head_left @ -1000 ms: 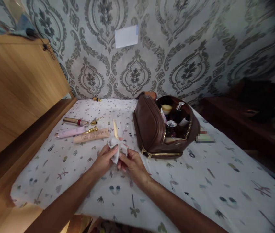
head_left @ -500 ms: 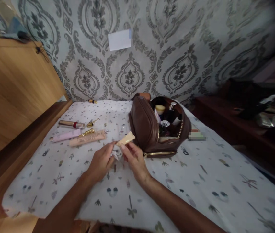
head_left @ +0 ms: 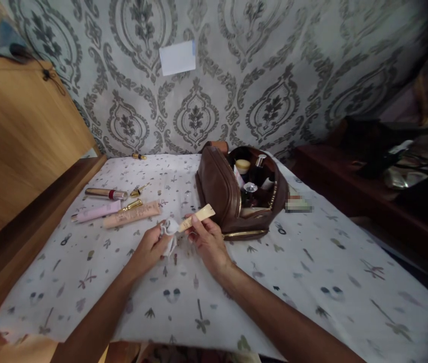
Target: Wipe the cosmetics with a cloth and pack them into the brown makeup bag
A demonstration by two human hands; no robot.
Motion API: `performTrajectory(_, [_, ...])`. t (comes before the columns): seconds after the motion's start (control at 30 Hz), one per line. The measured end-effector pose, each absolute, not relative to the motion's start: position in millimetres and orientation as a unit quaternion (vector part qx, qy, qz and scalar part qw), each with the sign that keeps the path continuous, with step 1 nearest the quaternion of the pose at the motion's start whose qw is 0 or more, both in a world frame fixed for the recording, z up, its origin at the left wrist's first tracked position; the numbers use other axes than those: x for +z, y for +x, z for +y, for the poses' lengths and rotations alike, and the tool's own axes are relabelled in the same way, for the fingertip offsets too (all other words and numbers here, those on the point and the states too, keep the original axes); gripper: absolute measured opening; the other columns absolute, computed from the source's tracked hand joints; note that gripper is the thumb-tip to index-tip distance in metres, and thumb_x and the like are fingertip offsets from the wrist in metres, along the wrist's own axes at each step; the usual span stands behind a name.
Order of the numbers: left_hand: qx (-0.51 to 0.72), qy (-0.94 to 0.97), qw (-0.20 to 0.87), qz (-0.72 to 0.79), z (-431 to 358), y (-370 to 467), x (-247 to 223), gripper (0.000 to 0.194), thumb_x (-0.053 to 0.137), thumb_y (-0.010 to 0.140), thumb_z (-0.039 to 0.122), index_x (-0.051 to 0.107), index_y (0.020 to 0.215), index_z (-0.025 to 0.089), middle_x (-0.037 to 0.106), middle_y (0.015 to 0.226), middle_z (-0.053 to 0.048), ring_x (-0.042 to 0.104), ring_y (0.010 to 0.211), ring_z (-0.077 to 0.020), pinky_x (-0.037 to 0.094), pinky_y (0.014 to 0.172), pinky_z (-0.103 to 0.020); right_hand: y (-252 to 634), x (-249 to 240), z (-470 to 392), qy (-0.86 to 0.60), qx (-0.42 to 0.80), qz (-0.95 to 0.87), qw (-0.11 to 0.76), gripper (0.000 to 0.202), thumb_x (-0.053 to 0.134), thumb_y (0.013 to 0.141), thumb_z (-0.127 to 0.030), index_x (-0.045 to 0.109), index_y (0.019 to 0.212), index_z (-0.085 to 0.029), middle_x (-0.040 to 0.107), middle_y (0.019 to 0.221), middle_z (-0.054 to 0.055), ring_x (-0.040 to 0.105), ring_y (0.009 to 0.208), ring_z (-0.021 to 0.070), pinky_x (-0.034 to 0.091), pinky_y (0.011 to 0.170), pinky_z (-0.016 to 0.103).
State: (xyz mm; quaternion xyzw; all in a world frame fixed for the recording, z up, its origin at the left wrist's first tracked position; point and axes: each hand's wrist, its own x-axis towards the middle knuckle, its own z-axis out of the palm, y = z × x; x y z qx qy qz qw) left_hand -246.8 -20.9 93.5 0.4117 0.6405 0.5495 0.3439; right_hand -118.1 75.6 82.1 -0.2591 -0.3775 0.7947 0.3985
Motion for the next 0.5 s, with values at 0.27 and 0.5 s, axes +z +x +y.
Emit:
performTrajectory(0.27, [0.612,0.297,0.345,0.646,-22.2,-251.9,103.6,0.044,0.083,0.062,0.047,0.069,0.093,0.019,0.067,0.081,-0.002,0.059,0.064,-0.0158,0.051,0.056,-0.023,-120.0,84.4,71.3,-0.206,0.820,-0.335,0.415,0.052,0.083,0.062,-0.058,0.070,0.085,-0.014,0.070,0.071,0.001,0.062,0.056,0.0112,0.047,0.055,0.023])
performTrajectory(0.5, [0.663,0.239,0.295,0.645,-19.1,-268.5,93.1,0.053,0.091,0.034,0.021,0.071,0.083,0.024,0.070,0.082,0.000,0.065,0.076,-0.0209,0.055,0.058,-0.022,-119.6,86.2,66.1,-0.188,0.847,-0.321,0.380,0.059,0.086,0.056,-0.060,0.069,0.087,-0.012,0.069,0.068,0.000,0.065,0.052,0.0110,0.045,0.047,0.019])
